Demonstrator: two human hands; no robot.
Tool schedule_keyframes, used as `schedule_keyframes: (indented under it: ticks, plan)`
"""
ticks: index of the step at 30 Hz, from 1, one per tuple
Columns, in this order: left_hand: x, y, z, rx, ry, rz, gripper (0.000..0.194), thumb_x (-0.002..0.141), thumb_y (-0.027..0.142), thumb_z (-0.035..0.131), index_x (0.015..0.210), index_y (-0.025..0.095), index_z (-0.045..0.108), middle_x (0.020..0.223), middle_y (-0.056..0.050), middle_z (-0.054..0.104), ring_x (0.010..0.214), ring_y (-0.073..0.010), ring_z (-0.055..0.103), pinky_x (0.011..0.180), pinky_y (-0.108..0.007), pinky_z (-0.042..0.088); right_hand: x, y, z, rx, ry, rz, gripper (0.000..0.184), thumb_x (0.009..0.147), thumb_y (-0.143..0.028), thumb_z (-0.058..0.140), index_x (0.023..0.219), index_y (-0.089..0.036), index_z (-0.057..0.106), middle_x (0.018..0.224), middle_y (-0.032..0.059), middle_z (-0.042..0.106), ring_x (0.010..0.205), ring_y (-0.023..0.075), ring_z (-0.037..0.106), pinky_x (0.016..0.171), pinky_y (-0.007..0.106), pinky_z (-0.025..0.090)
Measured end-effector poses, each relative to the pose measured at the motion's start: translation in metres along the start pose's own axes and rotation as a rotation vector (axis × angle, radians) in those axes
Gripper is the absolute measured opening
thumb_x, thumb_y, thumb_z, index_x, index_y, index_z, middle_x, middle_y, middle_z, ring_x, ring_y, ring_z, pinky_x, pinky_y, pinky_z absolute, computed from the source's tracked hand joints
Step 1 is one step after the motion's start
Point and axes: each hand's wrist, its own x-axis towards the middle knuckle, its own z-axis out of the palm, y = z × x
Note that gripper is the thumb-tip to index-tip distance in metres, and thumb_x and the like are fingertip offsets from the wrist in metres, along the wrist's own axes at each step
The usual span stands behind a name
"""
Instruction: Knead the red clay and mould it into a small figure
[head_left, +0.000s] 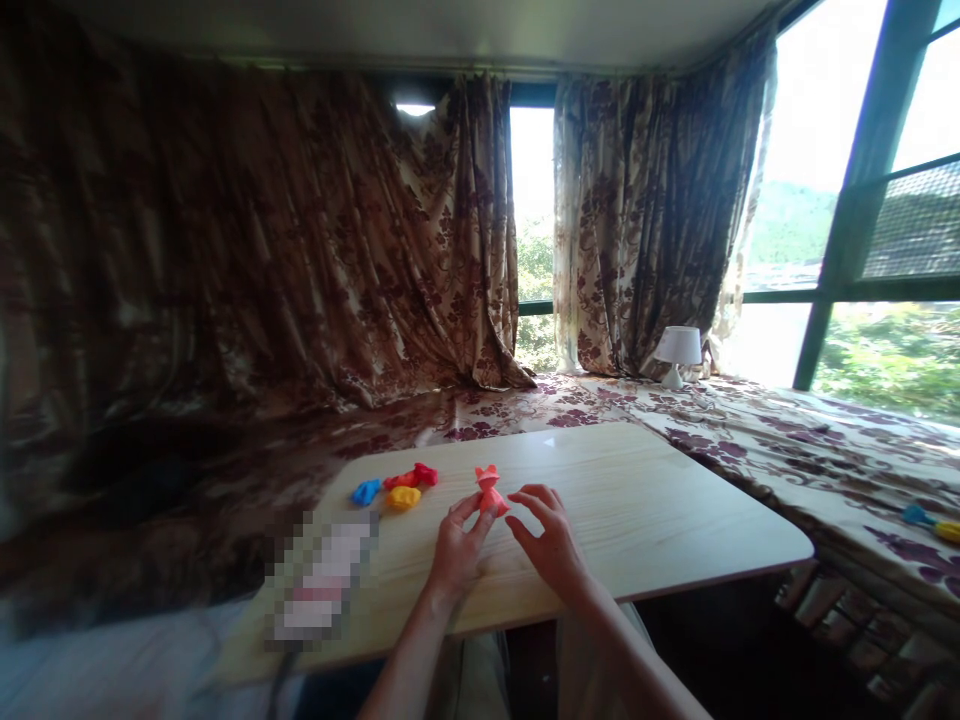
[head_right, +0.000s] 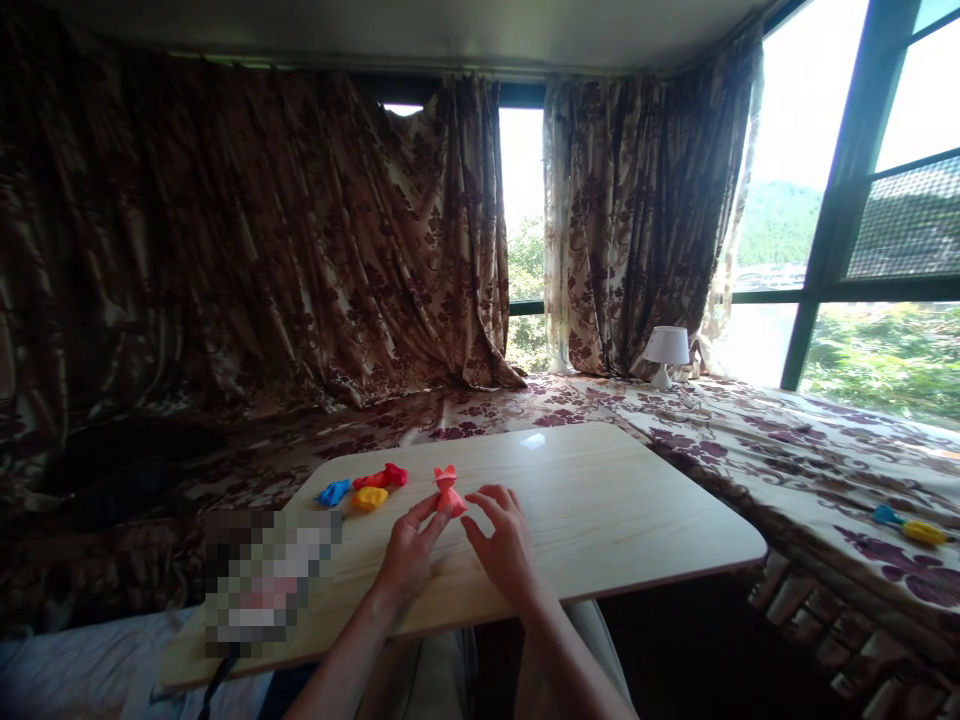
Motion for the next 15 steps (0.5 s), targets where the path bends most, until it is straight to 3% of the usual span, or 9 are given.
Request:
schedule_keyframes:
  ticks: [8,15]
  plan:
    - [0.0003,-0.0038,0.0022,-0.1,-0.042,-0.048,0.041,0.078,0.043,0.059,0.109,0.017,0.065,0.106,-0.007,0.069,0.102,-0.0236,0.061,0.092,-0.034,0.043,-0.0012,-0.0096,-0.0028,-0.117,-0.015,-0.082,0.021,0.082,-0.015,0.055,0.097,-0.025,0.064,0.094,0.006,0.058,0.089,0.0219,0.053,0.079,0.036,0.045]
    - [0.0002,-0.0031,0.001,-0.045,-0.044,-0.031,0.039,0.077,0.043,0.059,0.105,0.017,0.068,0.105,-0.008,0.07,0.102,-0.0248,0.06,0.094,-0.036,0.042,-0.0011,-0.0106,-0.0044,-0.133,-0.016,-0.143,0.021,0.087,-0.018,0.05,0.097,-0.026,0.067,0.086,0.0057,0.059,0.082,0.0196,0.053,0.073,0.034,0.046]
